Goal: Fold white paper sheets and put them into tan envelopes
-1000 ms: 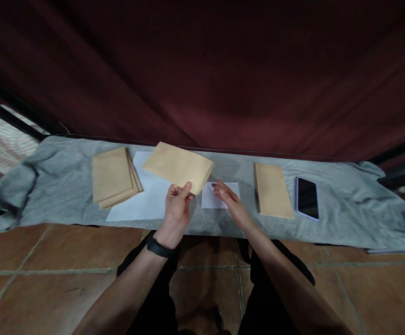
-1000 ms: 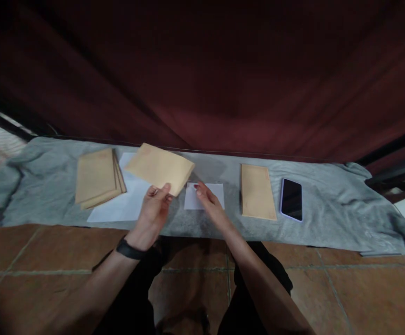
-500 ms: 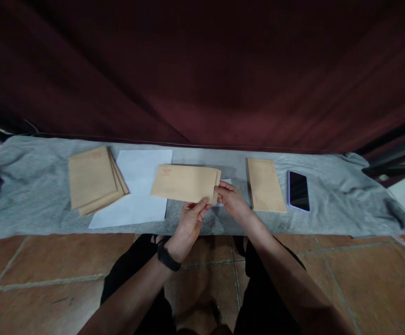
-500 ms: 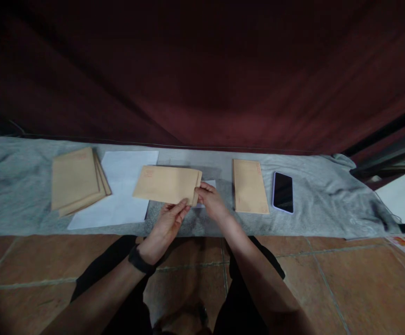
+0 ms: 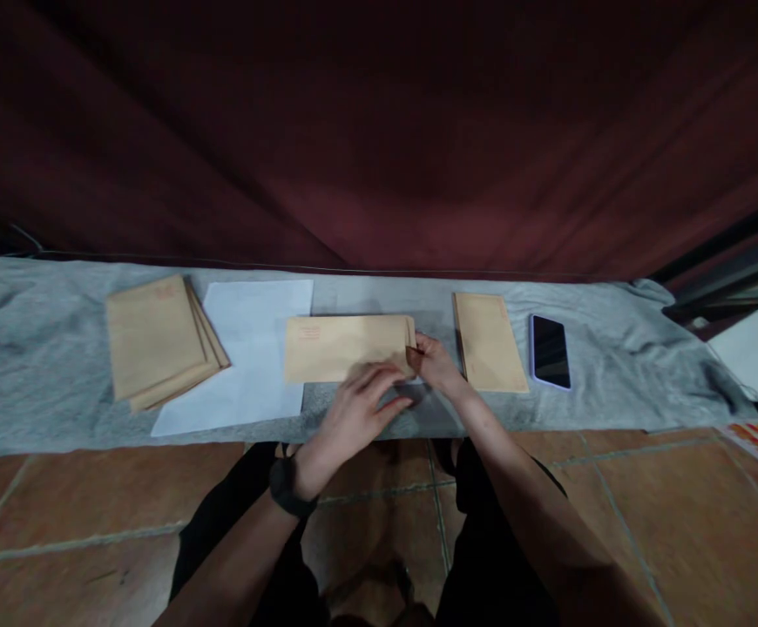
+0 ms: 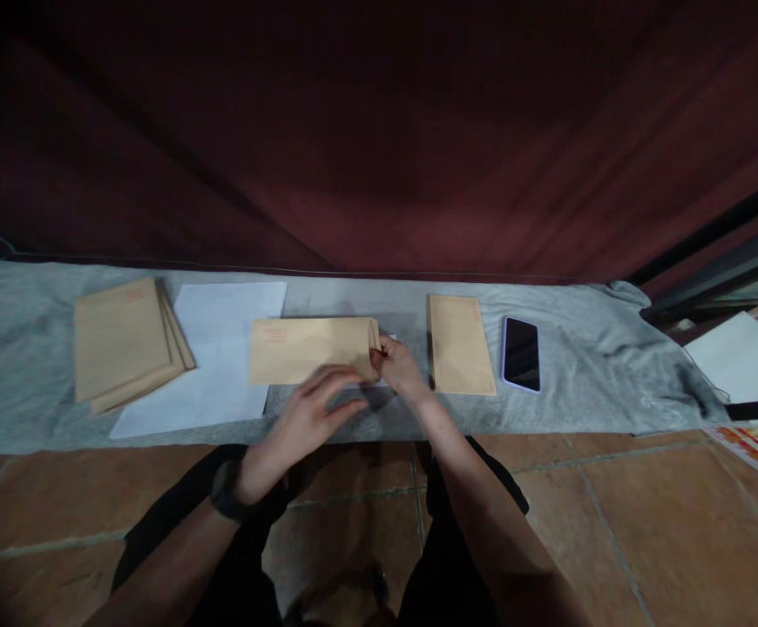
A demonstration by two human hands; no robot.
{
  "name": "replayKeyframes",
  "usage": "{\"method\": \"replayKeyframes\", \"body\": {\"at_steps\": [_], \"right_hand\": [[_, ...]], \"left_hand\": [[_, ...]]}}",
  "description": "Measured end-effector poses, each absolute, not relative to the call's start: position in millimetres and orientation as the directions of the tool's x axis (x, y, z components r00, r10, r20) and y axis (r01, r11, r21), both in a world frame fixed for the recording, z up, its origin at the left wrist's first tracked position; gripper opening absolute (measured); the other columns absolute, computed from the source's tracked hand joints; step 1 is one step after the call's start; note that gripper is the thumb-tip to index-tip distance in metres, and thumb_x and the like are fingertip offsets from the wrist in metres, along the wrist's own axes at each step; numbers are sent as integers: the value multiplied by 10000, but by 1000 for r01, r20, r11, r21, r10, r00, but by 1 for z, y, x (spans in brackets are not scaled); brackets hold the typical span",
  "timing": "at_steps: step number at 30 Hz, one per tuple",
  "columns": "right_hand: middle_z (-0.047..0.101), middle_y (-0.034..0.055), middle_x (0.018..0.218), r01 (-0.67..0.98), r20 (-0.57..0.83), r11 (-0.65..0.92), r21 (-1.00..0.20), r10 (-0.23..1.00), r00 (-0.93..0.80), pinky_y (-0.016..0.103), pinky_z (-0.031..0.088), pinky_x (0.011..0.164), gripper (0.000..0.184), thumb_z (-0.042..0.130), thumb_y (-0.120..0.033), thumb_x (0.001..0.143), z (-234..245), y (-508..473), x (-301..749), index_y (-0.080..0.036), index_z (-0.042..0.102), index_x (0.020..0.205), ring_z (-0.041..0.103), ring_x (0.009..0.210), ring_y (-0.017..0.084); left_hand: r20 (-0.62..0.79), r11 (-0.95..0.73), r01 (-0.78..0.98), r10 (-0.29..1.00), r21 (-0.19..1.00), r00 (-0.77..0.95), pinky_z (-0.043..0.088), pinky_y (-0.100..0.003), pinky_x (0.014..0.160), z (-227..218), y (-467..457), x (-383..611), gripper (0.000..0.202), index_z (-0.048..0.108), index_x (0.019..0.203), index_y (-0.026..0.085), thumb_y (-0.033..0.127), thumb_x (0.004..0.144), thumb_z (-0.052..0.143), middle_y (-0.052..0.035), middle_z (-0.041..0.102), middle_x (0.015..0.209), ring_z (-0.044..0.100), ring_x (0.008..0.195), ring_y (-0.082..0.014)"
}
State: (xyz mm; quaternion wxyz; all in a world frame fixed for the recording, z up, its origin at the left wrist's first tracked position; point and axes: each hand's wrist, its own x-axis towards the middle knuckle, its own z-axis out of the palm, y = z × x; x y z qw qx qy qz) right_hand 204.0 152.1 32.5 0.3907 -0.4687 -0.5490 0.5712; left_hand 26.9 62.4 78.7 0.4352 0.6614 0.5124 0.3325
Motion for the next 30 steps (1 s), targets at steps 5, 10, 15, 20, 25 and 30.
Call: {"method": "replayKeyframes", "body": {"at_steps": [5, 10, 15, 20, 25, 30], "right_hand": [[741, -50, 797, 9, -155, -161, -987, 929, -336, 253, 509, 682, 200, 655, -296, 723, 34, 150, 216, -224, 717, 899, 659, 723, 153], [739, -40, 832, 7, -168, -179, -984, 905, -391, 267, 509, 711, 215, 662, -315, 740, 36, 147, 226, -224, 714, 927, 665, 732, 156], [750, -34, 842, 17, -146, -153, -988, 905, -399, 274, 519, 760, 199, 660, -274, 726, 36, 148, 229, -225, 715, 911, 686, 789, 169], [745, -21, 805, 72, -215, -202, -977, 908, -360, 262, 529, 661, 167, 653, -276, 763, 32, 149, 231, -223, 682, 919, 679, 709, 168], [712, -3, 870, 394, -4, 20, -919, 998, -58, 288, 522, 721, 257, 673, -281, 784, 34, 142, 230, -232, 624, 1031, 658, 780, 174], [717, 42, 952, 408, 227, 212, -888, 974, -12, 323, 527, 836, 182, 616, -362, 875, 55, 130, 230, -229, 675, 984, 668, 879, 195]], "left_hand": [[176, -329, 897, 941, 294, 287, 90, -655, 1242, 87, 96, -10, 1030, 295, 1605, 224, 604, 771, 767, -172, 130, 1715, 79, 1575, -419], [105, -429, 891, 903, 146, 417, 1, -668, 1232, 69, 98, -9, 1233, 172, 1639, 250, 651, 671, 822, -192, 102, 1714, 73, 1575, -422], [80, -447, 874, 895, 190, 440, 34, -684, 1226, 68, 94, -1, 1222, 174, 1638, 253, 573, 666, 842, -214, 248, 1668, 210, 1544, -425], [137, -456, 867, 890, 203, 436, 70, -649, 1240, 74, 96, -2, 1198, 151, 1641, 241, 523, 686, 818, -207, 398, 1564, 346, 1474, -393], [183, -470, 866, 879, 174, 440, 80, -652, 1237, 71, 94, 0, 1124, 185, 1635, 224, 477, 722, 789, -210, 446, 1507, 389, 1438, -390], [236, -485, 862, 864, 151, 445, 73, -674, 1231, 71, 94, 6, 1064, 245, 1620, 221, 449, 734, 788, -218, 397, 1550, 361, 1454, -408]]}}
